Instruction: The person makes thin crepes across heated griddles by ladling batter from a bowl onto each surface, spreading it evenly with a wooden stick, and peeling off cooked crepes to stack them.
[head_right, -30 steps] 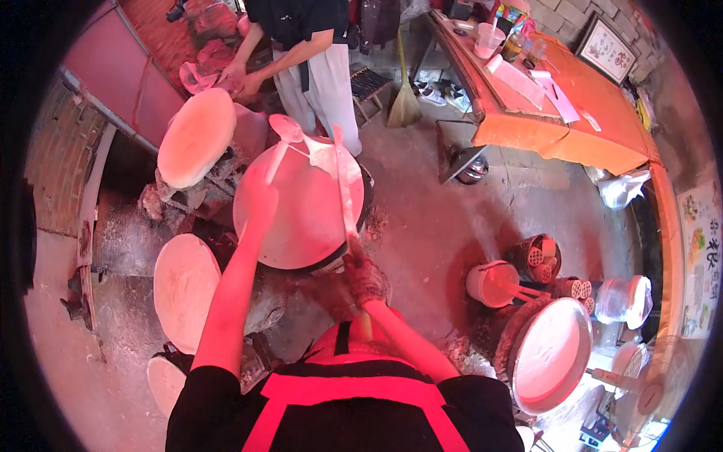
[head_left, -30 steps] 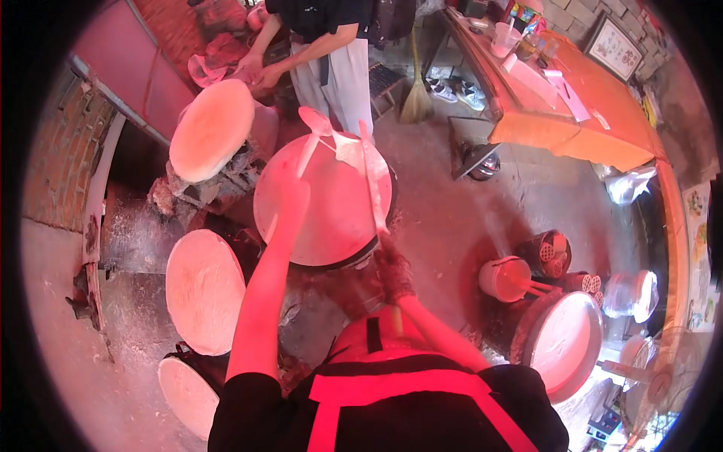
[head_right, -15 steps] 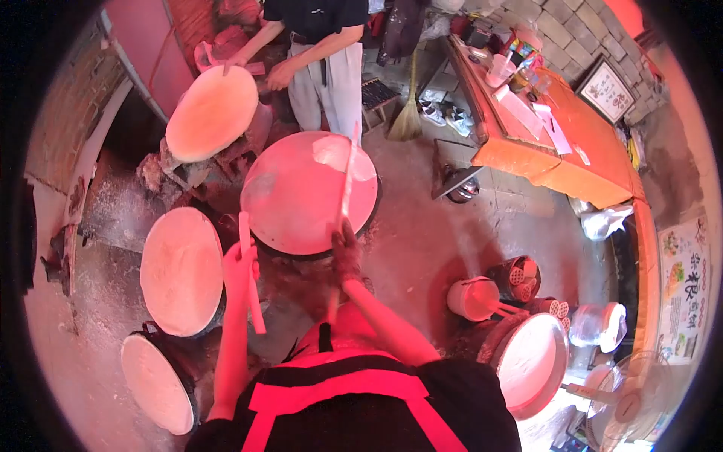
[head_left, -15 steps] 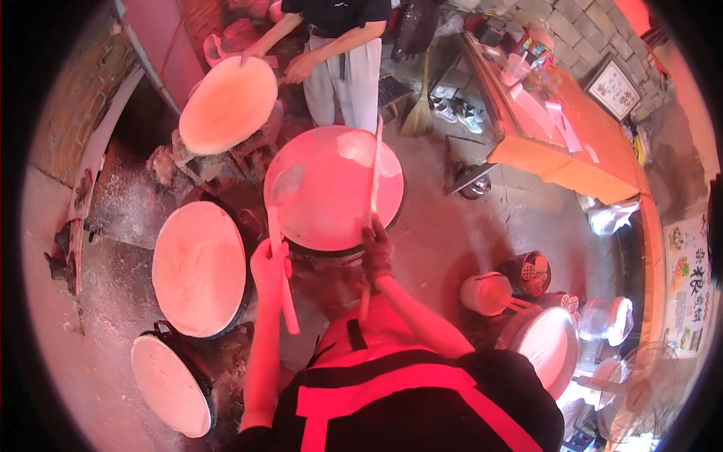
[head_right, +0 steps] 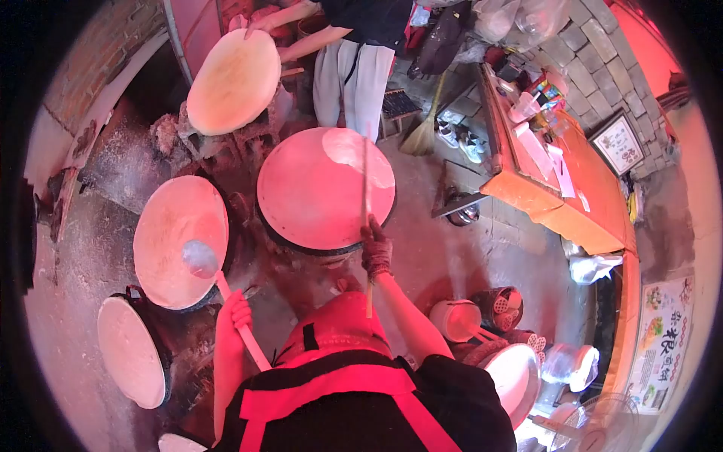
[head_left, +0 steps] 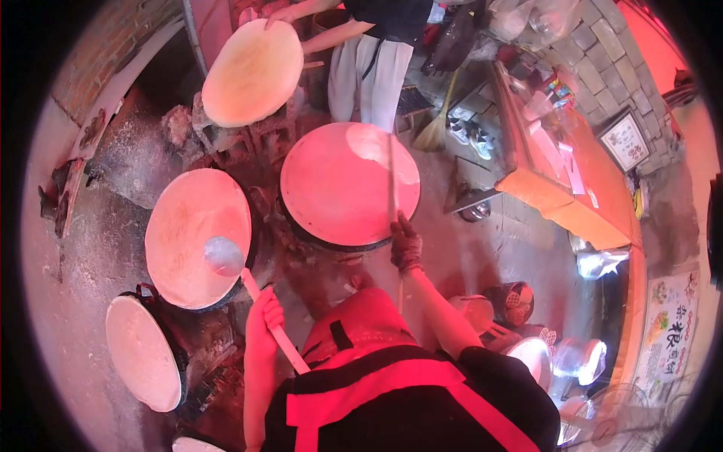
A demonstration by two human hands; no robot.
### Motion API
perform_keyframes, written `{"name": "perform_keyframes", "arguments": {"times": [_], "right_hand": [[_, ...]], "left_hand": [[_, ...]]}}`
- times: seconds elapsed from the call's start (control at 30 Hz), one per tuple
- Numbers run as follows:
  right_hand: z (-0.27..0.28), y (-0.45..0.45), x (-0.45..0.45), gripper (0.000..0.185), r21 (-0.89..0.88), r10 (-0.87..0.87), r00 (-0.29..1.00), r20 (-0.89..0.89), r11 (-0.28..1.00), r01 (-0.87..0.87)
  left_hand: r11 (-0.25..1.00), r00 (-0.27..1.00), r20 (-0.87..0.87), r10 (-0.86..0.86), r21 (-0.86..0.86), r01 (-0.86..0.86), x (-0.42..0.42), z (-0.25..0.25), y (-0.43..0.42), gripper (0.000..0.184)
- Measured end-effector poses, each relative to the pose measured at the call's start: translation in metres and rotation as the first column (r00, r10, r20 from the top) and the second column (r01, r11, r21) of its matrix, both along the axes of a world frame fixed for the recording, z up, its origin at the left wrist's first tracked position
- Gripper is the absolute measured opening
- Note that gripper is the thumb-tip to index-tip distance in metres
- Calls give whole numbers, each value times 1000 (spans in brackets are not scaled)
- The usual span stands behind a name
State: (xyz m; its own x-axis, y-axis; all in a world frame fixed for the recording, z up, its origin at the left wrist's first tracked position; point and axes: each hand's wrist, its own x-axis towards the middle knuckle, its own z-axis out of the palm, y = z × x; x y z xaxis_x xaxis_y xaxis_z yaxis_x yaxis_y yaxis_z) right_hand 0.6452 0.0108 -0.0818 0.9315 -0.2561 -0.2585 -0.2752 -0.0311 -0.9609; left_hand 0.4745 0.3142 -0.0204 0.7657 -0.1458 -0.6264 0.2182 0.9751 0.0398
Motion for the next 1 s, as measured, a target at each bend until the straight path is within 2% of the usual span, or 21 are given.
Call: {"name": "perform_keyframes", "arguments": {"times": [0.07, 0.17, 0.2, 0.27, 0.33, 0.37, 0.43, 0.5, 0.57, 0.6, 0.63, 0.73, 0.8, 0.97, 1.0], "right_hand": [[-38, 6, 14, 47, 5, 74, 992, 100, 997, -75], [-9, 34, 36, 44, -95, 232, 972, 25, 969, -229], [13, 40, 37, 42, 42, 277, 958, -79, 961, -274], [21, 28, 41, 42, -21, 434, 898, -74, 899, -437], [28, 5, 40, 42, -75, 499, 862, -94, 859, -506], [32, -13, 40, 42, -98, 489, 865, -110, 861, -499], [24, -44, 45, 40, -75, 411, 908, -86, 906, -417], [-25, -70, 67, 40, 27, 255, 967, -14, 967, -255], [-37, -73, 85, 39, -72, 424, 902, 82, 905, -419], [5, -61, 83, 40, -28, 484, 869, -106, 872, -489], [5, -62, 86, 41, -80, 572, 814, -102, 811, -580], [16, -71, 90, 43, -199, 775, 624, -97, 600, -775], [28, -89, 101, 43, -163, 796, 594, -114, 575, -802], [31, -138, 148, 43, 101, 642, 738, -207, 764, -637], [24, -133, 157, 43, 89, 680, 715, -162, 731, -676]], "left_hand": [[994, 999, -32, 42, 105, -39, -2, -1, -1, 9], [907, 990, -65, 122, 414, -85, 1, 14, -17, 7], [842, 988, -79, 133, 535, -70, 1, 17, -24, 8], [667, 980, -111, 165, 744, -28, 2, 23, -40, 10], [430, 977, -146, 156, 900, 66, 15, 46, -61, 12], [298, 973, -171, 156, 947, 119, 26, 55, -72, 13], [178, 988, -151, -33, 972, 155, 49, 59, -91, 15], [458, 954, -147, -262, 851, 257, 75, 72, -109, 15], [690, 963, -98, -251, 679, 249, 90, 44, -120, 13], [786, 968, -70, -240, 572, 236, 96, 37, -125, 12], [830, 981, -50, -190, 526, 187, 96, 35, -132, 11], [916, 1000, -20, -17, 400, 24, 87, 37, -156, 9], [913, 990, -41, 135, 392, -109, 73, 31, -167, 9], [865, 897, -112, 428, 337, -371, 28, 11, -187, 9], [858, 877, -114, 466, 299, -417, 18, 6, -190, 9]]}}
